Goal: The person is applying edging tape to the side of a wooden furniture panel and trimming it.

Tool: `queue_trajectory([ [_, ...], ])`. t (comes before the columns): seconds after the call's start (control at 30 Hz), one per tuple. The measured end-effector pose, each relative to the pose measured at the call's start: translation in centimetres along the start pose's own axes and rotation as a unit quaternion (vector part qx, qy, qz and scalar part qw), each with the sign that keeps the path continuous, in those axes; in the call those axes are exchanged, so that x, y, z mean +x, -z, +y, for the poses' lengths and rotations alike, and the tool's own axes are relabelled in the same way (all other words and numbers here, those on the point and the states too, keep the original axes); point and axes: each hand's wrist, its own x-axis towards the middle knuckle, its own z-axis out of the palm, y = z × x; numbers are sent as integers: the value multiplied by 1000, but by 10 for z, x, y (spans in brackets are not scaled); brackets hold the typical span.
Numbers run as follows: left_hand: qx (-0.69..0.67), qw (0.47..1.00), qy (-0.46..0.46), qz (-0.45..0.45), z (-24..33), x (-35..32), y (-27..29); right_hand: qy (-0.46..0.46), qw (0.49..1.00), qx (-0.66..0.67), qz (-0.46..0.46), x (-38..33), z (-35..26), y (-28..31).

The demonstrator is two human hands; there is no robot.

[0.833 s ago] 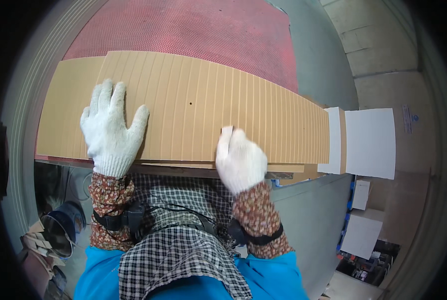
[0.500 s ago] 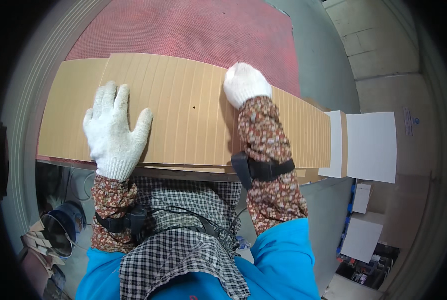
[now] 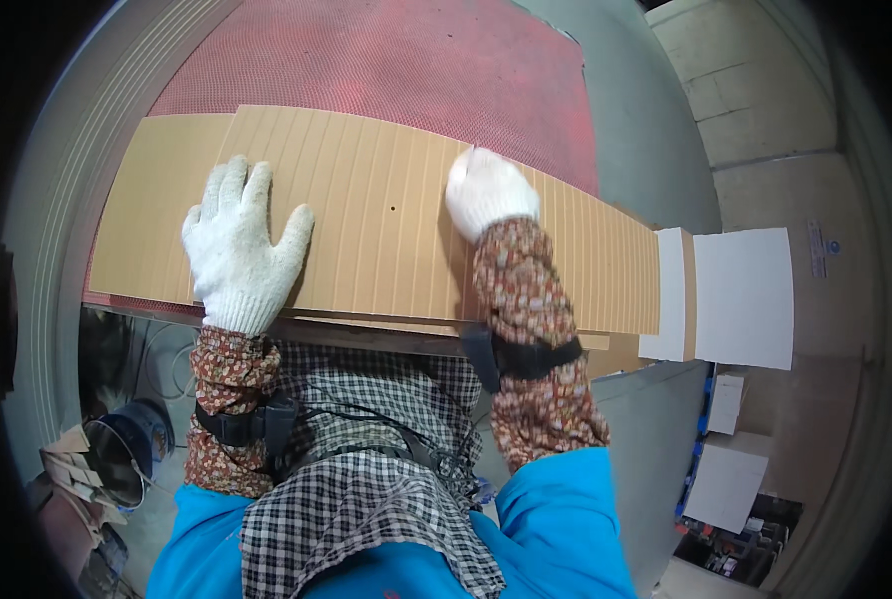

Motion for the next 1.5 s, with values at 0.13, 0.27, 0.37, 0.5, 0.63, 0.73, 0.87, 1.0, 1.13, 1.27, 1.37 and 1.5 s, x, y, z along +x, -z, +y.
queue_trajectory([
  [0.13, 8, 1000, 5, 6, -3, -4, 0, -7, 999, 9, 38, -89, -38, 11],
  [0.27, 9, 1000, 0, 10, -5, -6, -2, 45, 995, -35, 80, -160, -48, 1],
  [0.37, 19, 1000, -3, 11, -3, -8, -5, -47, 993, 93, 57, -192, -64, -6],
  [0.5, 18, 1000, -5, 5, 0, -8, -3, -64, 990, 104, 68, -201, -61, -14],
  [0.63, 19, 1000, -4, 7, -3, -6, -6, -22, 995, 79, 52, -178, -51, -4],
  [0.73, 18, 1000, -2, 2, -2, 0, -4, 61, 993, -35, 98, -144, -41, -2],
  [0.87, 11, 1000, -1, -5, -1, 4, -4, 55, 995, -22, 78, -77, -24, 0],
  [1.0, 9, 1000, 2, -14, -3, 9, -1, 58, 997, -38, 34, -1, -7, 0],
  [1.13, 16, 1000, -3, -2, -8, 8, -2, 41, 999, -13, 23, 58, 1, -1],
  [1.27, 10, 1000, -3, 5, -7, 8, 1, 66, 994, -74, -43, 82, 7, 20],
  [1.37, 2, 1000, 7, 1, -8, 5, 1, 53, 994, -62, -75, 80, -9, 37],
  [1.5, -4, 1000, 4, 5, -4, 1, 1, -3, 999, -3, -41, 66, 3, 11],
])
